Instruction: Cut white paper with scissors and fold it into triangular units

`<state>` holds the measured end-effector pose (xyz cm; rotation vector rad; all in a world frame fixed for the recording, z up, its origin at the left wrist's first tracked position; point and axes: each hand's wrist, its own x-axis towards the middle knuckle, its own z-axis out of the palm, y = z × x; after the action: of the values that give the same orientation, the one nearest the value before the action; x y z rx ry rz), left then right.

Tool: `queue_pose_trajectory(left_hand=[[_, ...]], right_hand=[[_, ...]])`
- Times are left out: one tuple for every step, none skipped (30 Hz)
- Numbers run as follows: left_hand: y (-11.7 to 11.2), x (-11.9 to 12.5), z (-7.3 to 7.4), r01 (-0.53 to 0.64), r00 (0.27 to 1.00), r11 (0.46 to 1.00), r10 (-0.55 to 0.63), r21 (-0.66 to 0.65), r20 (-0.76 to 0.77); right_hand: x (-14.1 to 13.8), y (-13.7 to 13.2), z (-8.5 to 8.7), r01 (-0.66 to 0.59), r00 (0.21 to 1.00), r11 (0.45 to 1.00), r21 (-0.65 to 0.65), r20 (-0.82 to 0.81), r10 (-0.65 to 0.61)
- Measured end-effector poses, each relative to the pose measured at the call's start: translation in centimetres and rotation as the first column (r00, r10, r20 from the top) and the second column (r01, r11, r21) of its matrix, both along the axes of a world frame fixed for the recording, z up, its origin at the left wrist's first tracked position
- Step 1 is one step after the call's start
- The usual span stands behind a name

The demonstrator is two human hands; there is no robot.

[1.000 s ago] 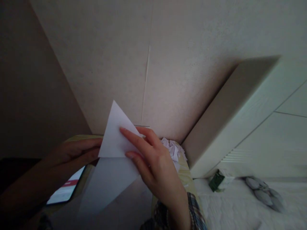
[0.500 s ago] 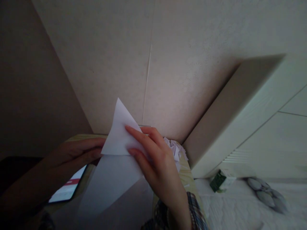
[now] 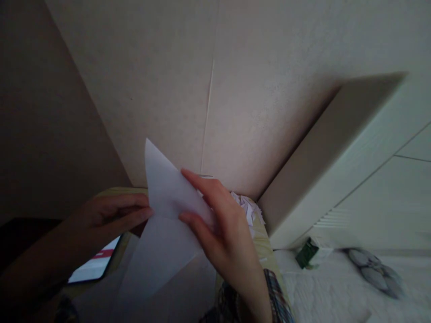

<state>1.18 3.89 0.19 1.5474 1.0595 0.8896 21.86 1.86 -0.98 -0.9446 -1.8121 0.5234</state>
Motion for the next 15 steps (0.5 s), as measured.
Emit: queue_pose_trajectory(left_hand=[[0.00,0.04,0.14,-0.022,1.000,1.000,0.022,-0.006,0.009],[0.01,0.08,0.29,-0.054,0.998,0.998,0.054,-0.016,0.019],[0.03,0.10,0.42,-0.091,0.995,0.996,0.091,-0.025,0.026],[0.04,0.10,0.50,-0.130,0.991,0.991,0.131,-0.028,0.030],[0.05,0.09,0.55,-0.165,0.986,0.986,0.166,-0.027,0.033],[0.04,0.07,0.55,-0.194,0.980,0.981,0.194,-0.023,0.036],[0.02,0.05,0.53,-0.209,0.977,0.978,0.210,-0.018,0.039],[-0.03,0.01,0.51,-0.217,0.975,0.976,0.217,-0.018,0.042],[-0.09,-0.03,0.51,-0.218,0.975,0.976,0.219,-0.018,0.044],[-0.16,-0.07,0.54,-0.217,0.975,0.976,0.217,-0.018,0.036],[-0.23,-0.12,0.61,-0.211,0.977,0.977,0.212,-0.011,0.015],[-0.28,-0.18,0.70,-0.203,0.979,0.979,0.203,0.002,-0.020],[-0.32,-0.24,0.81,-0.189,0.980,0.982,0.190,0.015,-0.058],[-0.33,-0.31,0.89,-0.169,0.981,0.985,0.170,0.025,-0.095],[-0.32,-0.38,0.93,-0.144,0.981,0.989,0.147,0.031,-0.124]], right_hand=[[0.04,-0.03,-0.05,0.007,0.999,0.999,-0.041,-0.045,-0.009],[0.10,-0.05,-0.07,0.003,0.996,0.996,-0.086,-0.091,-0.011],[0.18,-0.04,-0.06,-0.010,0.991,0.991,-0.136,-0.132,-0.008],[0.26,-0.01,-0.01,-0.029,0.987,0.982,-0.185,-0.163,-0.001],[0.34,0.04,0.07,-0.049,0.983,0.971,-0.234,-0.182,0.006],[0.39,0.09,0.17,-0.063,0.982,0.957,-0.283,-0.187,0.009],[0.42,0.15,0.27,-0.068,0.983,0.941,-0.331,-0.183,0.007],[0.42,0.20,0.38,-0.064,0.984,0.927,-0.370,-0.177,-0.003],[0.40,0.25,0.47,-0.057,0.985,0.914,-0.402,-0.172,-0.014],[0.37,0.30,0.53,-0.055,0.985,0.904,-0.424,-0.173,-0.021],[0.35,0.32,0.58,-0.053,0.983,0.898,-0.436,-0.181,-0.030],[0.34,0.34,0.59,-0.049,0.981,0.896,-0.442,-0.191,-0.041],[0.37,0.34,0.58,-0.042,0.979,0.895,-0.444,-0.197,-0.052],[0.42,0.32,0.56,-0.029,0.978,0.896,-0.444,-0.197,-0.065],[0.50,0.30,0.53,-0.014,0.978,0.897,-0.442,-0.191,-0.079]])
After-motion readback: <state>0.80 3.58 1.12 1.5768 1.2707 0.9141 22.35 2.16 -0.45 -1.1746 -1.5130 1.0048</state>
